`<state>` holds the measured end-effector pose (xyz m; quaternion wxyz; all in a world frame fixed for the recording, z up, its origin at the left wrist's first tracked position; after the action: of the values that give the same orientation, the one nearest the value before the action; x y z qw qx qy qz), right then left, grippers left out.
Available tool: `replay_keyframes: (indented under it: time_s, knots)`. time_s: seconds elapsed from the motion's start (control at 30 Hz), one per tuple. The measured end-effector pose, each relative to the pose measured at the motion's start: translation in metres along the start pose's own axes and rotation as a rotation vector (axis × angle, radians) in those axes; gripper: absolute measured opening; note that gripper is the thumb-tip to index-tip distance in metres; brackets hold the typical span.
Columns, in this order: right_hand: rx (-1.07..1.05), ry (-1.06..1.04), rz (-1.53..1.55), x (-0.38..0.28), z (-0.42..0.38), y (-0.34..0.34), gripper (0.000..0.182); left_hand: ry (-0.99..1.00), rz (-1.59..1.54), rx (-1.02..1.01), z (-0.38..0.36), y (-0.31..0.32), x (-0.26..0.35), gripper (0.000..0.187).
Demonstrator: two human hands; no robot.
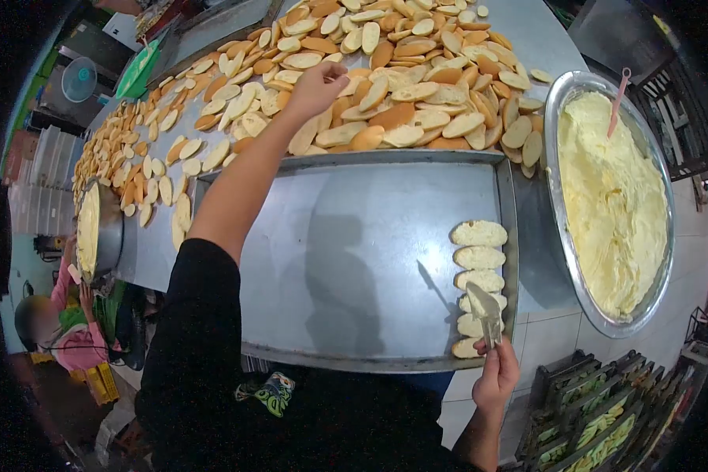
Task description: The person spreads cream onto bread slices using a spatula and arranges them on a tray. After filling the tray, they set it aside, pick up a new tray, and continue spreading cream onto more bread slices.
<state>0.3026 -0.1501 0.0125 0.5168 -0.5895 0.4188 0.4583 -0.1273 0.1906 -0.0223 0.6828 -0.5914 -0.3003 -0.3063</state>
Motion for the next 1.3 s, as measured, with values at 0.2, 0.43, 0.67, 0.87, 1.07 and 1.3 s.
replay_keyframes:
  time_s: [0.2, 0.43, 0.67, 0.87, 1.07, 1.3]
  knots:
    - [0.126, 0.046, 0.04, -0.005, -0.001, 0.0, 0.023, -0.116, 0.235, 0.131, 0.085, -0.006, -0.032, 0.045]
    - [0.221, 0.134, 0.071, 0.002, -0.01, -0.007, 0.027, -0.247, 0.425, 0.135, 0.123, 0.022, -0.025, 0.074]
    - [0.201, 0.129, 0.077, 0.002, -0.009, -0.007, 0.025, -0.321, 0.535, 0.092, 0.129, 0.035, -0.029, 0.068]
    - [0.24, 0.143, 0.119, 0.009, -0.014, -0.004, 0.024, -0.153, 0.425, -0.037, 0.113, 0.019, -0.033, 0.057]
    - [0.143, 0.084, 0.092, 0.001, -0.003, 0.0, 0.025, 0.1, 0.26, -0.07, 0.084, 0.002, -0.02, 0.053]
    - [0.088, 0.018, 0.123, 0.0, -0.016, -0.002, 0.023, 0.338, 0.491, -0.065, -0.005, -0.014, 0.051, 0.048]
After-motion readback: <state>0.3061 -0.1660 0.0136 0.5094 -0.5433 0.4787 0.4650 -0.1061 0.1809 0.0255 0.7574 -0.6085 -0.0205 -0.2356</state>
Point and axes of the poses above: each hand's wrist, its own z-axis towards the middle knuckle, its own y-axis out of the palm, x = y × z, the point moved 5 cm from there along z, towards the middle knuckle, and after that the axes turned 6 degrees about -x, right-handed, at the moved point
